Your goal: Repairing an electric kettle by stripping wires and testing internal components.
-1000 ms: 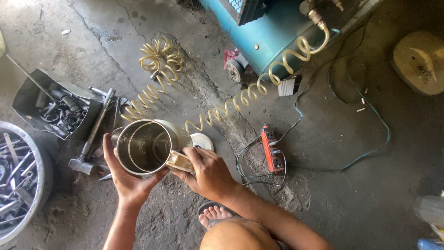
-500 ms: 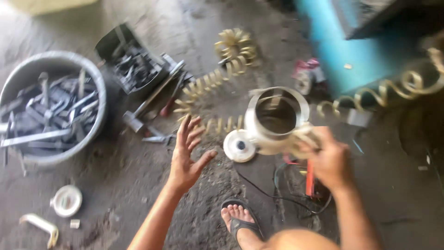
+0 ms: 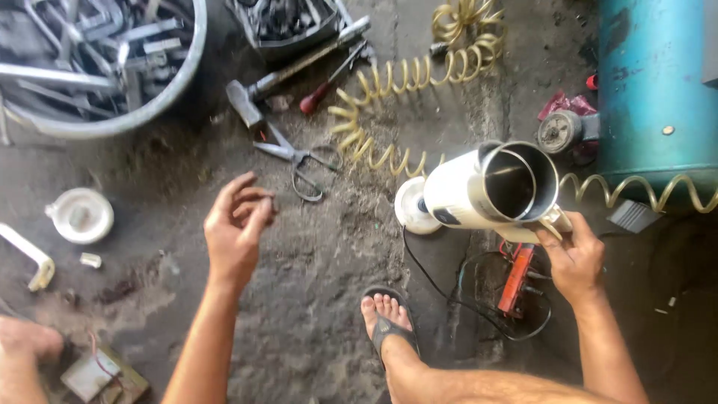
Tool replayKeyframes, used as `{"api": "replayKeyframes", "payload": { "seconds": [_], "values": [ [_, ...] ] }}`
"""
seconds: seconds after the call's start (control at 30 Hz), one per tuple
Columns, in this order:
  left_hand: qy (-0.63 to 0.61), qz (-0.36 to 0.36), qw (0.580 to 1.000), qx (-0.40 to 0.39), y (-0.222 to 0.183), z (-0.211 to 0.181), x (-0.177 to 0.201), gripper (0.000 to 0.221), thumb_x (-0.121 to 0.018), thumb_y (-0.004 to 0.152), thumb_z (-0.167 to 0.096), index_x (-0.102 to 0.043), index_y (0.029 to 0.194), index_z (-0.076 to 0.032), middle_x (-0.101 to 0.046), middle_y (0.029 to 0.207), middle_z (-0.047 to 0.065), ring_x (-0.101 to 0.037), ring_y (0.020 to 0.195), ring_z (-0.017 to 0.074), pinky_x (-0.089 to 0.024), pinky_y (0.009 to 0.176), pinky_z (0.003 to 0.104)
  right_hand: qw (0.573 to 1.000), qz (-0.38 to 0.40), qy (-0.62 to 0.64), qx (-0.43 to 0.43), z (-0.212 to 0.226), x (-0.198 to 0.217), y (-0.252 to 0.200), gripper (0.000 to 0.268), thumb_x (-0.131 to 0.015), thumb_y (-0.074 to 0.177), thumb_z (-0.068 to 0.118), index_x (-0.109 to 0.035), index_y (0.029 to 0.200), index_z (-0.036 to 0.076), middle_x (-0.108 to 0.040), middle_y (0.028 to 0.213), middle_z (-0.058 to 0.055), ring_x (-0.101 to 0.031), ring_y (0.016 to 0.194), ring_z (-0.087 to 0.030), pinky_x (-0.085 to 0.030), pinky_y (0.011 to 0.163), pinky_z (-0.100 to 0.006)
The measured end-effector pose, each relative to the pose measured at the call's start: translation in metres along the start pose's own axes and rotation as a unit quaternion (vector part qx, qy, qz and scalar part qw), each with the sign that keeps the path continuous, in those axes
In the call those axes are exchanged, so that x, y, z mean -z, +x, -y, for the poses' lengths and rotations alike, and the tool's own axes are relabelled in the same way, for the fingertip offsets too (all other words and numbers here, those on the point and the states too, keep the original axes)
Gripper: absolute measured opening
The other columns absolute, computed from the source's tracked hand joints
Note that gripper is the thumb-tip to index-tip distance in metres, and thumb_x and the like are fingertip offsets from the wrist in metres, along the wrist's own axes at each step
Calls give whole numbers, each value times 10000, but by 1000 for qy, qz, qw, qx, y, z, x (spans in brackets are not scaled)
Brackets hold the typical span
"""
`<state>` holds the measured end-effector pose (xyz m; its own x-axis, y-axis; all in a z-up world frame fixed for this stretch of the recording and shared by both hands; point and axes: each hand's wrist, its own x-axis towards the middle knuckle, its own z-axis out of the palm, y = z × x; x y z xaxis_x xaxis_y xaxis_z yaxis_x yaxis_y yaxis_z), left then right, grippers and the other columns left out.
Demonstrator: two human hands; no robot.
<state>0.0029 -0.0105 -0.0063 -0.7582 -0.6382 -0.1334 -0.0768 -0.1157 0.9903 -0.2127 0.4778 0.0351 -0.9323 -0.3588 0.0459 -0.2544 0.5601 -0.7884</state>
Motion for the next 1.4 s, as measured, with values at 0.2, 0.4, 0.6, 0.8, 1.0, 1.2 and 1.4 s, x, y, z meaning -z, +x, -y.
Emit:
{"api": "replayKeyframes", "payload": {
  "seconds": [0.2, 0.4, 0.6, 0.8, 1.0, 1.2, 1.4],
  "values": [
    [-20, 8, 1000, 21, 4, -10, -8, 375, -677, 975, -71, -605, 1338, -13, -719, 1093, 76, -732, 934, 140, -632, 781, 287, 998, -1, -55, 18, 14, -15, -4, 263, -716, 1024, 162, -631, 1192, -21, -705, 1015, -70, -624, 898, -102, -514, 803, -263],
    [-36, 14, 999, 33, 3, 3, -15, 356, -703, 966, -83, -640, 1312, -27, -719, 1055, 60, -716, 906, 117, -600, 759, 260, 997, -15, -72, 6, 0, -8, -22, 247, -705, 1016, 145, -636, 1184, -23, -703, 936, -76, -610, 820, -93, -501, 772, -269],
    [-39, 15, 999, 10, 6, 5, -13, 347, -715, 972, -90, -641, 1303, -15, -710, 1043, 48, -706, 901, 106, -596, 777, 246, 996, 7, -86, 31, -10, -13, -29, 273, -709, 1034, 199, -638, 1177, -23, -704, 969, -120, -620, 857, -123, -510, 816, -289],
    [-48, 2, 999, 10, 8, 0, -7, 360, -716, 971, -93, -634, 1311, -10, -701, 1037, 45, -698, 872, 105, -583, 748, 247, 986, -18, -157, 47, -14, -28, -21, 304, -718, 1038, 258, -639, 1141, -17, -714, 950, -153, -696, 842, -195, -532, 816, -335],
    [-78, -12, 997, -1, 11, -3, 3, 345, -705, 985, -87, -629, 1313, -10, -713, 1045, 53, -715, 889, 112, -600, 779, 252, 996, -10, -91, -9, -9, -42, -21, 330, -713, 1019, 268, -632, 1194, 1, -711, 928, -131, -690, 774, -193, -542, 713, -329],
    [-86, -20, 996, 12, 11, -11, 4, 339, -708, 981, -99, -638, 1301, -14, -715, 1052, 55, -721, 894, 109, -614, 763, 257, 982, -13, -183, 43, -2, -43, -26, 304, -736, 1009, 243, -647, 1166, -2, -726, 928, -148, -709, 856, -235, -543, 786, -367],
    [-86, -16, 996, 8, 9, -10, 1, 335, -708, 984, -94, -640, 1302, -12, -719, 1048, 53, -717, 885, 109, -610, 768, 254, 954, 57, -294, 26, 48, -47, -17, 258, -781, 930, 265, -700, 1057, 55, -744, 978, -163, -729, 880, -336, -551, 778, -424]
  ]
}}
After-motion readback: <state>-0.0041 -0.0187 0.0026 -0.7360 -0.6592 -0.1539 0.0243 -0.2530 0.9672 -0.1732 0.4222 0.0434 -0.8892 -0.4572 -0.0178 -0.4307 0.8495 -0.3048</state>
